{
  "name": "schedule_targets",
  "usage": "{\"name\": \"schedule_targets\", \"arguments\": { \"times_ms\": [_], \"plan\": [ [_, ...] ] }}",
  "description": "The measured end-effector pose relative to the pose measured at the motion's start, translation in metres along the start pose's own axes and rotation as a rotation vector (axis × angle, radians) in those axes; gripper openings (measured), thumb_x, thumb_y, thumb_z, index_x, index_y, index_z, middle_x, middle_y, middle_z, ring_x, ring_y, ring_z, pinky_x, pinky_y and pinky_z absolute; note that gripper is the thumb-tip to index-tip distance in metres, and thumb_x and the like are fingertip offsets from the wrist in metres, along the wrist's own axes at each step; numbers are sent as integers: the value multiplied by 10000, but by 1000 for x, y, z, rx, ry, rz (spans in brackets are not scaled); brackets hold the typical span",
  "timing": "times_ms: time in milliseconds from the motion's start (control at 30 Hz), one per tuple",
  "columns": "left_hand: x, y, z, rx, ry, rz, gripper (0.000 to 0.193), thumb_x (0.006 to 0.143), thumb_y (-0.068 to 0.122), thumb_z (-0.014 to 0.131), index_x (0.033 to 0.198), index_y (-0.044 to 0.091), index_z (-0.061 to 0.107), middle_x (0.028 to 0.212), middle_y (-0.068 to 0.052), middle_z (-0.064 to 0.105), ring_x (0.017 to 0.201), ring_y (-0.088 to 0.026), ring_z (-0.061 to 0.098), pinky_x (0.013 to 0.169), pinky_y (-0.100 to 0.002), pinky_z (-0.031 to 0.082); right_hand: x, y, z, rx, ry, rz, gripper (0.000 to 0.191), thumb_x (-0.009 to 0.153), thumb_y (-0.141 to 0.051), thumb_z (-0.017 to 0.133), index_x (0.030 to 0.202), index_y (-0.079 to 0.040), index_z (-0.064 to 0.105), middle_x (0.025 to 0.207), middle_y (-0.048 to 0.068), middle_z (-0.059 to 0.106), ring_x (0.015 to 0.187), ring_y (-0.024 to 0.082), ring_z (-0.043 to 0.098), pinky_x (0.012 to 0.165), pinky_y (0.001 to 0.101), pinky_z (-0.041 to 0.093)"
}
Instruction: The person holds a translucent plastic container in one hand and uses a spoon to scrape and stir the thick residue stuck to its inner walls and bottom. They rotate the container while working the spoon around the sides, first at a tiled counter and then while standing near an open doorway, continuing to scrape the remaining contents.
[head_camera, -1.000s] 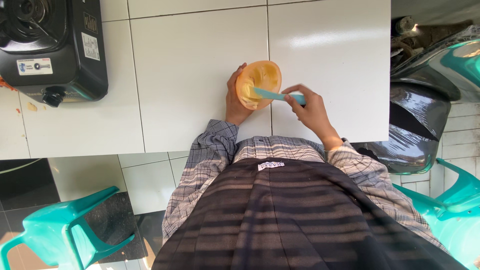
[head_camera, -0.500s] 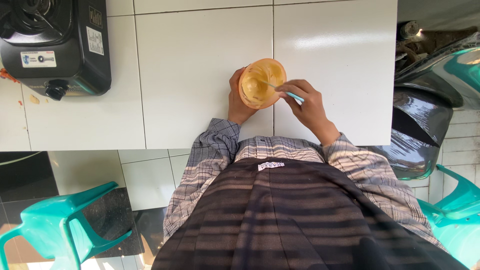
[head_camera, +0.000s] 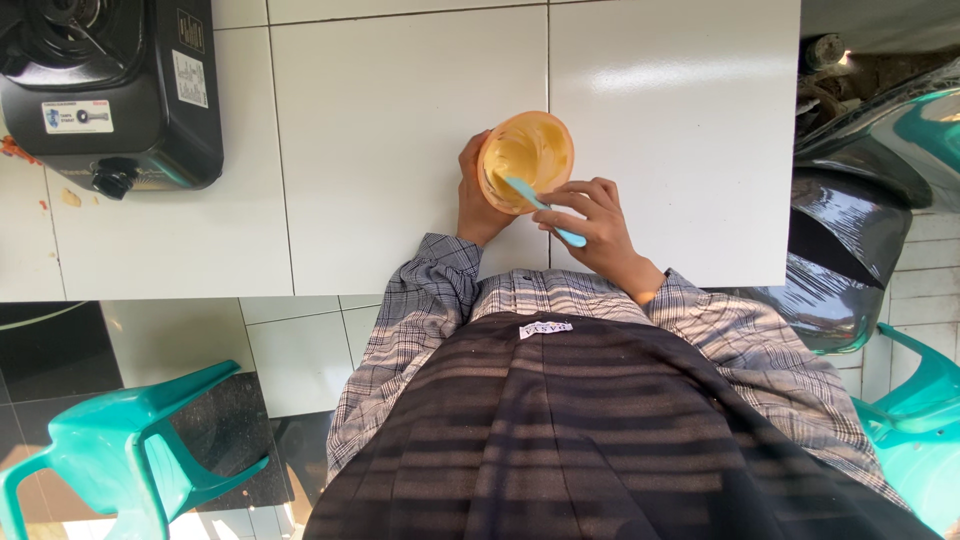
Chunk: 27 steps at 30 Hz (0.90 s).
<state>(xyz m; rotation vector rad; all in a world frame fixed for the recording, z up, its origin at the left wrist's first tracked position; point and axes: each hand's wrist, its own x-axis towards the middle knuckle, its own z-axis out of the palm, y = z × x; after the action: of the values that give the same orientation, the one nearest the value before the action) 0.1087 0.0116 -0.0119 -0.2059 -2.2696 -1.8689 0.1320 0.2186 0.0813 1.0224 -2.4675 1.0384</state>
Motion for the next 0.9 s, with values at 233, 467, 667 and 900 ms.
{"name": "schedule_targets", "arguments": {
  "times_ms": [233, 467, 667, 900],
  "plan": [
    [2, 2, 0, 17, -8, 36, 1141, 713, 239, 1019, 1525, 134, 225, 1506, -159, 524, 1353, -295, 615, 1113, -396, 572, -1, -3, 3, -22, 35, 40, 205, 870, -77, 812, 1027, -171, 720, 1178, -16, 705, 1060, 249, 614, 936, 429, 417],
    [3, 0, 1, 26, -13, 48, 1136, 710, 222, 1015, 1520, 137, 224, 1511, -158, 522, 1351, -302, 614, 1108, -396, 572, -6, -1, 7, 75, -1, 103, 214, 879, -47, 801, 1061, -125, 718, 1226, 38, 696, 1084, 272, 628, 925, 411, 483],
    [7, 5, 2, 8, -28, 82, 1130, 715, 205, 1007, 1528, 145, 224, 1562, -172, 466, 1409, -318, 555, 1163, -408, 528, -1, -2, 3, 124, 32, 162, 179, 887, -51, 804, 1042, -119, 744, 1163, 40, 718, 1025, 269, 663, 849, 394, 540],
    [10, 21, -6, 78, -182, -40, 1021, 768, 236, 973, 1562, 164, 336, 1593, -90, 508, 1427, -258, 574, 1187, -368, 522, 48, 19, -47, 278, -315, 134, 292, 829, -135, 834, 1121, -139, 815, 1056, 49, 772, 905, 215, 760, 826, 330, 627]
  ]
}}
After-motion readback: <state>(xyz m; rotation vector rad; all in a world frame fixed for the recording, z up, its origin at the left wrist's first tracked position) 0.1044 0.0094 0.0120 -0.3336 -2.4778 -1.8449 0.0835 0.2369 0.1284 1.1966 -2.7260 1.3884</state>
